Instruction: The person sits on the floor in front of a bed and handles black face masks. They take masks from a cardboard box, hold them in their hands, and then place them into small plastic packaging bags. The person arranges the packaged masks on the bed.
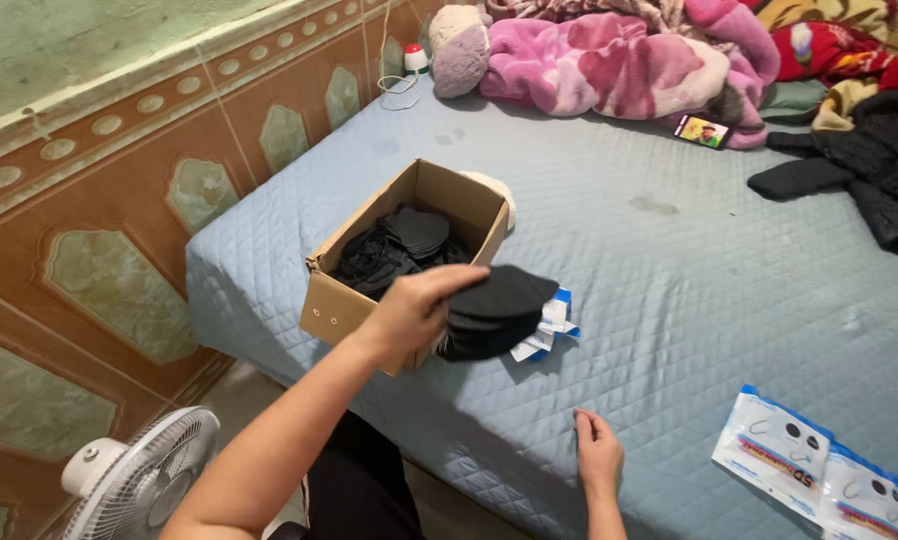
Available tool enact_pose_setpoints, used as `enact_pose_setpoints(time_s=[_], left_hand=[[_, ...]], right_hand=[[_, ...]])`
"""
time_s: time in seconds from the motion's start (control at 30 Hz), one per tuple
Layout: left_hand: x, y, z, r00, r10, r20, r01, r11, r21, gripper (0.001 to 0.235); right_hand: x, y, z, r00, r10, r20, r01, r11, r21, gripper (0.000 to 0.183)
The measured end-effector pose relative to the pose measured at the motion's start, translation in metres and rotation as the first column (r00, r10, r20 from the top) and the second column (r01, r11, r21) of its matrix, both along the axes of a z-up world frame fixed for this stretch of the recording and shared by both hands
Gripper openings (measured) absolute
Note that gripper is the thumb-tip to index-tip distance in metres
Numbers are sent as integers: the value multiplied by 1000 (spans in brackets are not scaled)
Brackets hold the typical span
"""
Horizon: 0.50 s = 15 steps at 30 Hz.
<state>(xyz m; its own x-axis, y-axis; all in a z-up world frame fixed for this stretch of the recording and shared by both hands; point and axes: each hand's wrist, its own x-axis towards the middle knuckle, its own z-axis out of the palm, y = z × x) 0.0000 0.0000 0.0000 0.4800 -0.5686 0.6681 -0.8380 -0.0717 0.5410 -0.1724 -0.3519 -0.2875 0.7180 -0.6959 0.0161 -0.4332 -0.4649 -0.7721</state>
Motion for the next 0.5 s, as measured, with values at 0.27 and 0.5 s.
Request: enact_pose_setpoints(time_s=[0.27, 0.5], left_hand=[[-101, -65, -79, 918, -377, -122, 389, 916, 99, 64], [-127, -89, -140, 887, -461, 16, 442, 860, 255, 54]], right_hand=[[-44, 15, 15, 933, -126, 338, -307, 215, 927, 62], [-111, 5, -14, 917, 118, 382, -385, -2, 923, 96]])
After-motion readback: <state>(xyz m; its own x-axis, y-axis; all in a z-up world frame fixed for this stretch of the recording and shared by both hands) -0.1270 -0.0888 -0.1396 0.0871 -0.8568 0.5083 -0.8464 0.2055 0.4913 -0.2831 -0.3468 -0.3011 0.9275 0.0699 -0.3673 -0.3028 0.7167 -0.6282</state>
